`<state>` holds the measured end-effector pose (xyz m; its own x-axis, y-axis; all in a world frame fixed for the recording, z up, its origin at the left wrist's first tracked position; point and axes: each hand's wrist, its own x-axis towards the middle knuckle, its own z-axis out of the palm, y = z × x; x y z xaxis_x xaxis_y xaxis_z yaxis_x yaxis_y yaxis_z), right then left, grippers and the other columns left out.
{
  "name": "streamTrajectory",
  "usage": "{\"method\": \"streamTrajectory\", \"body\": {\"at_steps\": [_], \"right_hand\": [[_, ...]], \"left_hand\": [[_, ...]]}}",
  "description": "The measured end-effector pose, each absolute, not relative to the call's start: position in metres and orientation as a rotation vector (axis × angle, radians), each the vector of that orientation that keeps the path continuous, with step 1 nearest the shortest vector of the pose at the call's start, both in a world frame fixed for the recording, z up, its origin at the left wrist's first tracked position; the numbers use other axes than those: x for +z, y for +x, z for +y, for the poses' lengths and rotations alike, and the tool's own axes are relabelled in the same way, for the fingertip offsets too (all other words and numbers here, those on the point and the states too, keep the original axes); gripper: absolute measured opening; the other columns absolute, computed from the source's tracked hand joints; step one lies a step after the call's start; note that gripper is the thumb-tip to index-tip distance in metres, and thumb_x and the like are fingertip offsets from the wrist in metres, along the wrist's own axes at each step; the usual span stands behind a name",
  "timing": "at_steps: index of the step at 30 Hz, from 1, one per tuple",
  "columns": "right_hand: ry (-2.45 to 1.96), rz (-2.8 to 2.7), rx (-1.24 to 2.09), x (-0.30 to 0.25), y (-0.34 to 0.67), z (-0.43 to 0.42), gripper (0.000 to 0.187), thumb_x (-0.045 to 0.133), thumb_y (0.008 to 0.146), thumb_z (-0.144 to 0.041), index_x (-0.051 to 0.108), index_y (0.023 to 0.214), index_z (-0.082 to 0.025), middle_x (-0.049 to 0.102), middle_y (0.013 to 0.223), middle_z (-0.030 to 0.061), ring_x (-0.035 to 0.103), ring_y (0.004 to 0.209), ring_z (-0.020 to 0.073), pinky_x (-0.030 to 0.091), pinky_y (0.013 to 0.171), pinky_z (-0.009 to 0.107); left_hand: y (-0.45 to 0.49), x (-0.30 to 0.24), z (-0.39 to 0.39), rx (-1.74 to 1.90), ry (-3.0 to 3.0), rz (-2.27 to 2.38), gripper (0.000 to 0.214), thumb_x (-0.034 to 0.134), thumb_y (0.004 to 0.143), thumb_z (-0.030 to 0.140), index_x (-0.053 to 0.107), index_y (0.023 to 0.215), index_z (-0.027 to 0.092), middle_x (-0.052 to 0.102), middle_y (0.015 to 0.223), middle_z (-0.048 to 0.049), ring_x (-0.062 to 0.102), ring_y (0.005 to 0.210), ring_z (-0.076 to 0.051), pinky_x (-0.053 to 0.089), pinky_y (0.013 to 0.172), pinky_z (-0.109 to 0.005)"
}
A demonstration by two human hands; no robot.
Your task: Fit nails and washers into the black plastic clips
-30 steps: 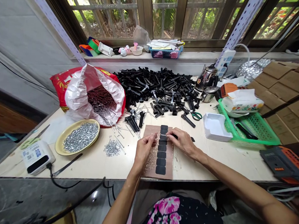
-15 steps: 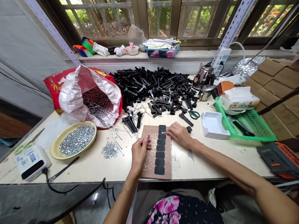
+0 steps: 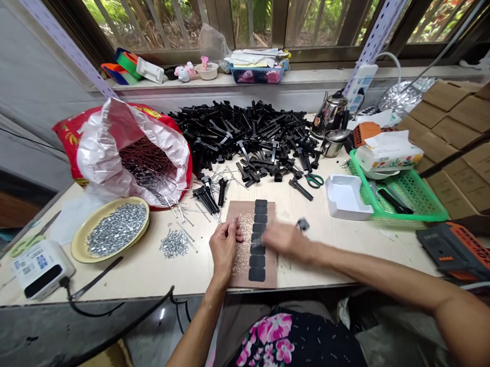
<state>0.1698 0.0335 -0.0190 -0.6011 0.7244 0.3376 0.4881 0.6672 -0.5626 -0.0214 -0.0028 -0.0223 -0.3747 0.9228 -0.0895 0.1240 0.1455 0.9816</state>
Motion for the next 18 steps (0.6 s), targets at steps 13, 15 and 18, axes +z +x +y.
{"method": "streamTrajectory", "body": {"at_steps": [13,15,18], "right_hand": [[-0.784,-2.555,0.295,-0.016,0.169,0.027,0.032,0.035,0.097,-0.023,0.062,0.082,-0.017,0.058,0.08,0.0063,0.049,0.079,0.0176,0.041,0.068,0.03],[-0.792,-2.601,0.406,0.005,0.187,0.025,0.029,0.038,0.097,-0.025,0.063,0.084,-0.018,0.058,0.082,0.006,0.051,0.081,0.0172,0.042,0.07,0.029],[-0.865,-2.687,0.667,0.044,0.242,0.01,0.026,0.041,0.096,-0.029,0.064,0.088,-0.021,0.059,0.085,0.0046,0.053,0.082,0.0163,0.042,0.073,0.028]], "left_hand": [[-0.017,-0.021,-0.001,1.317,1.064,1.687,0.038,0.054,0.081,0.048,0.069,0.092,0.015,0.063,0.078,-0.0034,0.054,0.055,-0.011,0.047,0.051,-0.022],[-0.016,-0.021,-0.001,1.304,1.09,1.713,0.037,0.054,0.082,0.047,0.068,0.091,0.014,0.063,0.077,-0.0031,0.054,0.053,-0.01,0.047,0.05,-0.022],[-0.015,-0.022,0.001,1.317,1.129,1.705,0.038,0.053,0.083,0.046,0.068,0.097,0.014,0.065,0.082,-0.0037,0.056,0.054,-0.01,0.048,0.053,-0.023]]}}
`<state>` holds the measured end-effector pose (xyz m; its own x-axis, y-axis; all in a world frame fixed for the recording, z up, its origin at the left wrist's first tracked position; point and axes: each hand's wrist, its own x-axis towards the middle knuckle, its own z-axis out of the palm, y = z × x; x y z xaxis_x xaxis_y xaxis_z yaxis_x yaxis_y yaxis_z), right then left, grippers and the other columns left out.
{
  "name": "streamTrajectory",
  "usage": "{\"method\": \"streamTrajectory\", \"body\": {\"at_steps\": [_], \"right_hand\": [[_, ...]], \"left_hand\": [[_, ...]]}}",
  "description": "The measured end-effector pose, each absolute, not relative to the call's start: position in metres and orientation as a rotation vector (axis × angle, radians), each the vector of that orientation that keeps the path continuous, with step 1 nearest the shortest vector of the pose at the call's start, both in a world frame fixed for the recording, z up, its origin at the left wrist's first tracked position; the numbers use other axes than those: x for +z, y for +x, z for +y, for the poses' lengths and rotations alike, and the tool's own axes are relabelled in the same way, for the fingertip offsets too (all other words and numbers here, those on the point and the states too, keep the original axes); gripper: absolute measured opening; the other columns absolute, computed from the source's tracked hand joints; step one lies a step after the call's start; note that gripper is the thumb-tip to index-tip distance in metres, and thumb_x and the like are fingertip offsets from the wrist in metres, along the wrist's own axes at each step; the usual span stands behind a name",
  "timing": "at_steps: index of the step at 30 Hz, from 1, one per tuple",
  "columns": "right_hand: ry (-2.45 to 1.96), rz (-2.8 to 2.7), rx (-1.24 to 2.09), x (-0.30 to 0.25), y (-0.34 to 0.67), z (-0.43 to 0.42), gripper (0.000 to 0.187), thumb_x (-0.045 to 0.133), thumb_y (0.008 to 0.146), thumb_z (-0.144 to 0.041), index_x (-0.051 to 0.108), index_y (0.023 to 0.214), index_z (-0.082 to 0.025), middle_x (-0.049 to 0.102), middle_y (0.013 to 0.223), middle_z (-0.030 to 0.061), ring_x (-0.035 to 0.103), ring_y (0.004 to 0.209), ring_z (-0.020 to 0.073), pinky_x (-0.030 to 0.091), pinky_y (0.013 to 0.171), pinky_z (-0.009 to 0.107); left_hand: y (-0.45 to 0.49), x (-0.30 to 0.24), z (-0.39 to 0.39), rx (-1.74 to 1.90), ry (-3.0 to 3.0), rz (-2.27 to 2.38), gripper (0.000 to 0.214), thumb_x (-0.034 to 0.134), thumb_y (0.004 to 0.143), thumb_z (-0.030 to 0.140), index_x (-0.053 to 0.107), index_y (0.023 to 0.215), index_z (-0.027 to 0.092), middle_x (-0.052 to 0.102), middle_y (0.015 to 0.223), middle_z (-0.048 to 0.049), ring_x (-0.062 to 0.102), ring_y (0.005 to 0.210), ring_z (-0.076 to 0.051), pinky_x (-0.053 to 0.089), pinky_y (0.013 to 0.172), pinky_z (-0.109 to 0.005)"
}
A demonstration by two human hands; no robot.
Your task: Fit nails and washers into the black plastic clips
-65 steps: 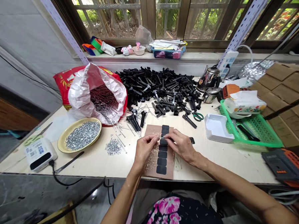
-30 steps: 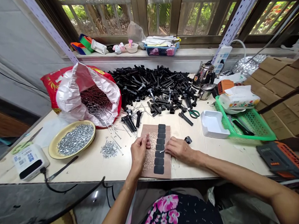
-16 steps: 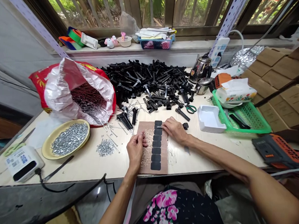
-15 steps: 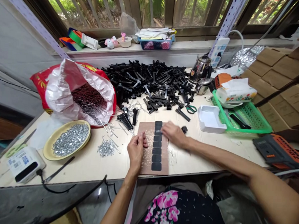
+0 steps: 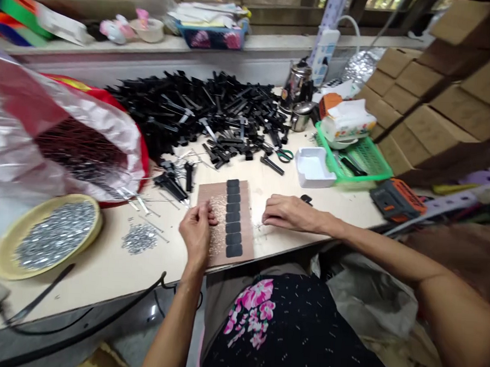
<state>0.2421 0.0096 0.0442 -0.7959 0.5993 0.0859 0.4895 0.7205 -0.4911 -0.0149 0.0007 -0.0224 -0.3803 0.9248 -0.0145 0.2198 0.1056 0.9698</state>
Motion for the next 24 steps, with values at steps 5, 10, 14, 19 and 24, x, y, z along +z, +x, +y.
{"method": "streamTrajectory", "body": {"at_steps": [5,10,14,19,24], "right_hand": [[-1.265,-2.718,1.085,0.09,0.351,-0.06,0.027,0.046,0.093,-0.042,0.068,0.089,-0.027,0.062,0.083,0.0063,0.059,0.081,0.0176,0.044,0.071,0.03],[-1.401,-2.662,1.04,0.084,0.386,-0.072,0.032,0.054,0.087,-0.049,0.069,0.107,-0.029,0.065,0.096,0.014,0.064,0.085,0.0186,0.047,0.07,0.032],[-1.152,-2.613,0.668,0.079,0.305,-0.016,0.03,0.044,0.094,-0.041,0.068,0.106,-0.028,0.065,0.099,0.0119,0.062,0.088,0.0212,0.048,0.074,0.034],[-0.626,-2.712,0.202,0.051,0.15,0.067,0.028,0.037,0.098,-0.024,0.064,0.103,-0.022,0.064,0.103,0.0066,0.057,0.087,0.0164,0.043,0.07,0.029],[-0.314,-2.948,-0.294,0.012,0.061,0.131,0.015,0.05,0.092,-0.016,0.063,0.086,-0.017,0.062,0.091,0.0057,0.048,0.084,0.0184,0.032,0.068,0.031]], "left_hand": [[-0.014,-0.024,0.005,1.321,1.127,1.705,0.037,0.054,0.083,0.044,0.068,0.099,0.014,0.065,0.081,-0.0036,0.057,0.055,-0.011,0.05,0.054,-0.025],[-0.014,-0.024,-0.001,1.321,1.089,1.662,0.032,0.055,0.082,0.043,0.07,0.09,0.016,0.063,0.078,-0.003,0.056,0.055,-0.012,0.049,0.053,-0.024],[-0.018,-0.017,-0.013,1.415,1.077,1.626,0.035,0.053,0.083,0.045,0.069,0.095,0.015,0.062,0.079,-0.0032,0.057,0.058,-0.012,0.049,0.055,-0.024],[-0.056,-0.003,-0.042,1.545,1.062,1.892,0.036,0.052,0.085,0.043,0.068,0.102,0.016,0.064,0.087,-0.0051,0.058,0.062,-0.012,0.05,0.059,-0.025],[-0.113,-0.001,-0.071,1.408,1.336,2.302,0.027,0.051,0.087,0.036,0.07,0.096,0.019,0.068,0.093,-0.0059,0.062,0.085,-0.019,0.048,0.079,-0.032]]}}
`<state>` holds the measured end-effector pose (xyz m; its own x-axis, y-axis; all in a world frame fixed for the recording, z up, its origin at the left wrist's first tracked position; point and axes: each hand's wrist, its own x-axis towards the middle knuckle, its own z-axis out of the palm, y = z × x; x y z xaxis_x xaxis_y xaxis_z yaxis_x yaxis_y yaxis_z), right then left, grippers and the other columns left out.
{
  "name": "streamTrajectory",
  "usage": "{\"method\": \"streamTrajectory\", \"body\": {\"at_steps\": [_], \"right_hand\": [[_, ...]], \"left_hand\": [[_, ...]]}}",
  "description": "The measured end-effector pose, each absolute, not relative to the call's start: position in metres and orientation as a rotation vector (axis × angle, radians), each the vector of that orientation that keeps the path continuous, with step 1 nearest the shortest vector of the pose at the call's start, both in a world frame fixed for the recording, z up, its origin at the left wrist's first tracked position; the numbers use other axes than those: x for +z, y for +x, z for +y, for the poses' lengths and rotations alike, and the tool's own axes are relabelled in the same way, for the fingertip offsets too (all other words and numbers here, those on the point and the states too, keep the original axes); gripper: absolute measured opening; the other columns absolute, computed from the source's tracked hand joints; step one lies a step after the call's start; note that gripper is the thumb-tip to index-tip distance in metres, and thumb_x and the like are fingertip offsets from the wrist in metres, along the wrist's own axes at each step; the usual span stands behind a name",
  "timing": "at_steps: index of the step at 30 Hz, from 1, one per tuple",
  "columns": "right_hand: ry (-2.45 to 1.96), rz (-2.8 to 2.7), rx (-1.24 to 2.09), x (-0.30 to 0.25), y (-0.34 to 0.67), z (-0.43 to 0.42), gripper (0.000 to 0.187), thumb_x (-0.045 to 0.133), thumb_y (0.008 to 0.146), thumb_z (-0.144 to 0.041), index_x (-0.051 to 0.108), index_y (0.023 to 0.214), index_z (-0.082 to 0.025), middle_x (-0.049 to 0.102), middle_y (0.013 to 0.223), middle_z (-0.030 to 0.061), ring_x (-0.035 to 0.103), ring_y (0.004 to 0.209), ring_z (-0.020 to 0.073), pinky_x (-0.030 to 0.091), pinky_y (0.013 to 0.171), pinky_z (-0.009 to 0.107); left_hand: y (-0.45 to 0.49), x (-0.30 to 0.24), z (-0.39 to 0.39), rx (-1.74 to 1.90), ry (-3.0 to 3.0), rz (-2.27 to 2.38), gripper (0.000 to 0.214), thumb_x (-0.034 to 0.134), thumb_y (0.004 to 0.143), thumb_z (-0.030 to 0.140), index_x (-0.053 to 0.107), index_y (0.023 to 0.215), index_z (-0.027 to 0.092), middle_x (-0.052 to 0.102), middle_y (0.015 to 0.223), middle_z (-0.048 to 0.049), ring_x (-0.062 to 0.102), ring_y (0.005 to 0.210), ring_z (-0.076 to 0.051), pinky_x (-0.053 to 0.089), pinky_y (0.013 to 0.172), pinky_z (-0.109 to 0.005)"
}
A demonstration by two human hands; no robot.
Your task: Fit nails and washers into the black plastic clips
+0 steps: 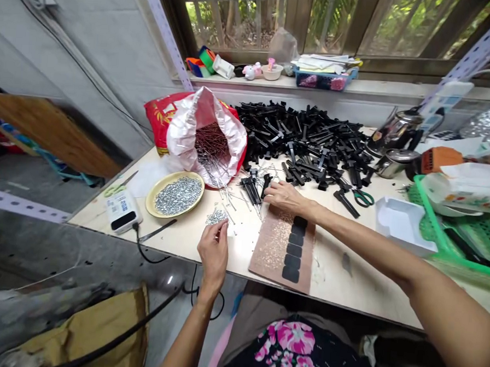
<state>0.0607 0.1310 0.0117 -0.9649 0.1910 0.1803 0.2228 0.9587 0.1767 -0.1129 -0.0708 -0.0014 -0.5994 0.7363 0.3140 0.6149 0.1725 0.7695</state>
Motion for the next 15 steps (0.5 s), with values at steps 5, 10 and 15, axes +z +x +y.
{"method": "streamTrajectory", "body": {"at_steps": [5,10,15], "right_hand": [[-0.034,-3.007,-0.414,-0.001,0.034,0.157,0.01,0.053,0.091,-0.02,0.06,0.085,-0.02,0.059,0.088,0.004,0.043,0.086,0.0198,0.028,0.069,0.032],[0.177,-3.027,-0.487,0.0,0.022,0.164,0.007,0.055,0.088,-0.016,0.058,0.083,-0.021,0.059,0.089,0.0029,0.043,0.087,0.0196,0.029,0.072,0.032],[0.29,-2.976,-0.583,0.016,0.025,0.164,0.014,0.049,0.091,-0.011,0.057,0.088,-0.022,0.058,0.083,0.0016,0.043,0.08,0.0171,0.031,0.072,0.031]], "left_hand": [[-0.134,-0.005,-0.079,1.233,1.425,2.35,0.026,0.05,0.088,0.034,0.07,0.096,0.018,0.067,0.09,-0.0063,0.06,0.084,-0.02,0.046,0.075,-0.033],[-0.135,-0.007,-0.076,1.011,1.589,2.398,0.023,0.05,0.088,0.027,0.07,0.096,0.017,0.067,0.088,-0.0082,0.055,0.085,-0.023,0.044,0.076,-0.035],[-0.141,-0.007,-0.078,0.87,1.673,2.447,0.025,0.047,0.09,0.027,0.069,0.097,0.017,0.065,0.088,-0.0093,0.053,0.086,-0.025,0.043,0.076,-0.036]]}}
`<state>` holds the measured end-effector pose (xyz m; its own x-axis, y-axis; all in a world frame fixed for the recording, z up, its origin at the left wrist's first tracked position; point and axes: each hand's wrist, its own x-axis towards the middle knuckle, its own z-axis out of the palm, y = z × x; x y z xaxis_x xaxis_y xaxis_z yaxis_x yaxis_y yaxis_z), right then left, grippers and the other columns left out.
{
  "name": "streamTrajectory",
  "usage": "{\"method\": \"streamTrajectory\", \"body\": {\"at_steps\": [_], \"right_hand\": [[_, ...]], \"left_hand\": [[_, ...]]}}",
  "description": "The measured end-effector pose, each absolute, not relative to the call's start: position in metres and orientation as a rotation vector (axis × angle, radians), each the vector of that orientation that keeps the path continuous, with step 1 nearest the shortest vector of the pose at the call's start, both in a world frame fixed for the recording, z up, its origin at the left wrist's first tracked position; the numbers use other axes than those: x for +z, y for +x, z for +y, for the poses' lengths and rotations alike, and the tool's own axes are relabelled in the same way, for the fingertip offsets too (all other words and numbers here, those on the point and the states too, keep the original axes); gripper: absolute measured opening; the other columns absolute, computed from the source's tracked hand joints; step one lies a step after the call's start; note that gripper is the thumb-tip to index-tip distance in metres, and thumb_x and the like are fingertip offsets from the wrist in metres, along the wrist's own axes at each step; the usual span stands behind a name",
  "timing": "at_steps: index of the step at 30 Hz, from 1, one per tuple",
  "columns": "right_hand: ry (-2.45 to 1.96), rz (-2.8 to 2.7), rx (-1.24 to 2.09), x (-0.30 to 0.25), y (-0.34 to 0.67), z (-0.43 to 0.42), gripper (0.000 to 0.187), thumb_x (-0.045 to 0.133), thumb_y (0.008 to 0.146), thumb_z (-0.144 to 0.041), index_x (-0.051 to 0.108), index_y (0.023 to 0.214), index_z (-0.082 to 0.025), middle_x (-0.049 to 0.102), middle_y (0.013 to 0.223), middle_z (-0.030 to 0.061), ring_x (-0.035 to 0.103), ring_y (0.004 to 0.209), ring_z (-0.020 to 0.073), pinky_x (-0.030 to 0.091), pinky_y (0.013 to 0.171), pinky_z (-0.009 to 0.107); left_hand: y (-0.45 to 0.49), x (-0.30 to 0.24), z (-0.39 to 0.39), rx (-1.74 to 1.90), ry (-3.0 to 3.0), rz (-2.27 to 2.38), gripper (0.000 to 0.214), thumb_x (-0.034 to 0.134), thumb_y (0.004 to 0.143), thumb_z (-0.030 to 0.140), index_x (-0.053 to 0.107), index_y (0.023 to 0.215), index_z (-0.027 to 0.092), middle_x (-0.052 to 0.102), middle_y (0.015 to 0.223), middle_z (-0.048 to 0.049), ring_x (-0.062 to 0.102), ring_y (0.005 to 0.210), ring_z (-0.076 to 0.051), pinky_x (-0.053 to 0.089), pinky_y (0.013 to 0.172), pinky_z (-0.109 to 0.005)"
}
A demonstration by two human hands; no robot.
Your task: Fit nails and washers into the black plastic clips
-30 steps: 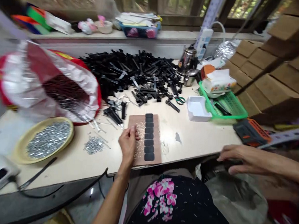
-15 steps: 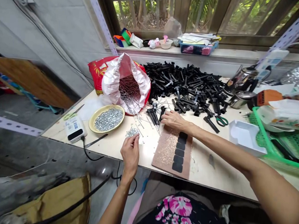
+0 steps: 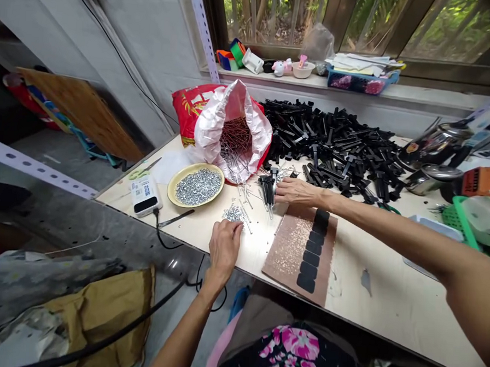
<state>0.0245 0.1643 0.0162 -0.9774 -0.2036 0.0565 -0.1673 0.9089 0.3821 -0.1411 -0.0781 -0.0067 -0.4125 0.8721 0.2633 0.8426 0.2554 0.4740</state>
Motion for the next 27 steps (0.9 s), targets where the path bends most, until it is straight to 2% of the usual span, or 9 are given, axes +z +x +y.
{"method": "streamTrajectory", "body": {"at_steps": [4,7,10,13,18,23,27], "right_hand": [[0.209,-2.963,-0.558,0.035,0.04,0.159,0.015,0.049,0.09,-0.01,0.059,0.089,-0.022,0.059,0.083,0.0024,0.044,0.077,0.0168,0.031,0.069,0.031],[-0.002,-2.944,-0.469,0.042,0.055,0.148,0.019,0.046,0.091,-0.01,0.061,0.098,-0.021,0.061,0.083,0.0034,0.046,0.076,0.017,0.031,0.066,0.031],[-0.206,-2.864,-0.282,0.041,0.07,0.127,0.03,0.041,0.092,-0.01,0.058,0.115,-0.021,0.062,0.081,0.0037,0.049,0.074,0.0163,0.034,0.065,0.029],[-0.357,-2.759,-0.012,0.038,0.084,0.098,0.036,0.038,0.092,-0.01,0.054,0.123,-0.018,0.063,0.081,0.0044,0.053,0.074,0.0159,0.041,0.068,0.029],[-0.478,-2.579,0.44,0.031,0.093,0.056,0.03,0.041,0.093,-0.016,0.056,0.119,-0.019,0.067,0.101,0.0067,0.061,0.09,0.0173,0.049,0.078,0.031],[-0.554,-2.443,0.682,0.024,0.077,0.039,0.024,0.045,0.091,-0.018,0.062,0.109,-0.019,0.068,0.1,0.0061,0.063,0.091,0.0182,0.051,0.079,0.032],[-0.598,-2.402,0.777,0.021,0.059,0.033,0.02,0.048,0.092,-0.024,0.065,0.102,-0.019,0.066,0.095,0.0069,0.062,0.084,0.0176,0.05,0.073,0.03]], "left_hand": [[-0.151,-0.006,-0.08,0.862,1.617,2.52,0.024,0.051,0.088,0.03,0.069,0.095,0.017,0.064,0.086,-0.0093,0.051,0.084,-0.025,0.043,0.075,-0.037],[-0.153,-0.01,-0.085,0.845,1.703,2.483,0.021,0.052,0.088,0.028,0.07,0.095,0.017,0.063,0.085,-0.0087,0.051,0.085,-0.024,0.043,0.075,-0.035],[-0.15,-0.016,-0.088,0.798,1.84,2.448,0.021,0.051,0.088,0.025,0.069,0.098,0.02,0.062,0.085,-0.0079,0.049,0.086,-0.023,0.043,0.072,-0.033],[-0.148,-0.021,-0.086,0.694,1.942,2.463,0.019,0.052,0.088,0.026,0.069,0.095,0.022,0.061,0.084,-0.0071,0.048,0.086,-0.023,0.042,0.066,-0.031],[-0.15,-0.022,-0.078,0.474,2.191,2.435,0.017,0.05,0.089,0.024,0.066,0.085,0.02,0.06,0.083,-0.0077,0.047,0.085,-0.023,0.04,0.067,-0.032],[-0.15,-0.02,-0.069,0.23,2.454,2.32,0.018,0.047,0.089,0.018,0.064,0.083,0.018,0.06,0.081,-0.009,0.049,0.084,-0.025,0.038,0.066,-0.035],[-0.148,-0.018,-0.06,0.24,2.426,2.301,0.02,0.045,0.087,0.014,0.063,0.077,0.016,0.06,0.078,-0.0112,0.052,0.083,-0.026,0.039,0.066,-0.036]]}}
